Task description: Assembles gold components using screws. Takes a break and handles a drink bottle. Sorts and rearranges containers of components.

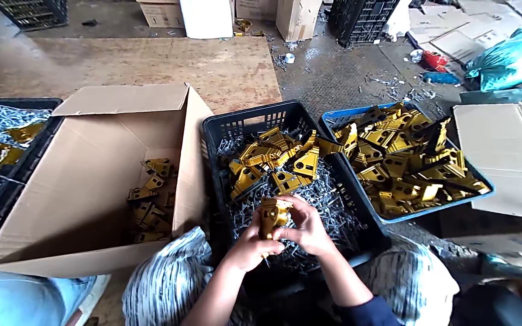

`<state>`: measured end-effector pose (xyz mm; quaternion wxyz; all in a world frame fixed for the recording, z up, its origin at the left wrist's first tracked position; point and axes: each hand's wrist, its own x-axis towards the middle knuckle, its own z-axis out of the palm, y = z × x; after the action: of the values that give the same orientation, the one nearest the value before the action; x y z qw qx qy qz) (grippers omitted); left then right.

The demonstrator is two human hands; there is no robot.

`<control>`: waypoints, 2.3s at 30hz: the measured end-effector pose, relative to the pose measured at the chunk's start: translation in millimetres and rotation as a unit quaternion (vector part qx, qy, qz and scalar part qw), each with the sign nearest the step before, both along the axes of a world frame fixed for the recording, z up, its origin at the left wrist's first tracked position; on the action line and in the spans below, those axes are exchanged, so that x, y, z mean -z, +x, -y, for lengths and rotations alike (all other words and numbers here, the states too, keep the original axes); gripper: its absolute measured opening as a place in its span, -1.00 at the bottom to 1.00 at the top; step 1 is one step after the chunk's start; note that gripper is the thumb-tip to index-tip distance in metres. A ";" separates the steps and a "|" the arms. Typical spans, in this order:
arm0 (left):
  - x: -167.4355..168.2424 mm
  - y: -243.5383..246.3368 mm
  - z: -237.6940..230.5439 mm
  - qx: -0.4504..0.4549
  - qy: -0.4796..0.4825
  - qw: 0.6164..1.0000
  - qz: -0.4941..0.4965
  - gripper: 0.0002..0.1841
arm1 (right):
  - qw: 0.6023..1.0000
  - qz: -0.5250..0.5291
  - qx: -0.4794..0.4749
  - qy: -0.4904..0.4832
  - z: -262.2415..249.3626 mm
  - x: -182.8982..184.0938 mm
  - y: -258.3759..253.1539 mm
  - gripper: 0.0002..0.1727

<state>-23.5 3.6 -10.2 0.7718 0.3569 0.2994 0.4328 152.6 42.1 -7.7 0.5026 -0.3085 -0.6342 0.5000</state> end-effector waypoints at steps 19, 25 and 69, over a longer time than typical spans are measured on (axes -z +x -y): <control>-3.1 8.0 -5.5 -0.108 -0.024 0.981 0.158 -0.22 | 0.985 0.007 -0.098 -0.143 12.6 -22.4 27.9 -0.84; 2.5 28.2 7.1 -0.186 -0.056 0.943 0.271 -0.54 | 0.908 -0.281 0.105 -0.293 24.4 -16.9 -13.5 -0.63; -6.9 1.1 3.2 -0.103 0.139 0.983 0.061 -0.60 | 0.964 -0.173 -0.197 -0.039 16.9 -9.7 -3.5 0.18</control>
<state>-22.3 0.5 -3.3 0.6829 0.4012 0.2232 0.5682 149.0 25.2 2.1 0.4838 -0.1060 -0.5656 0.6594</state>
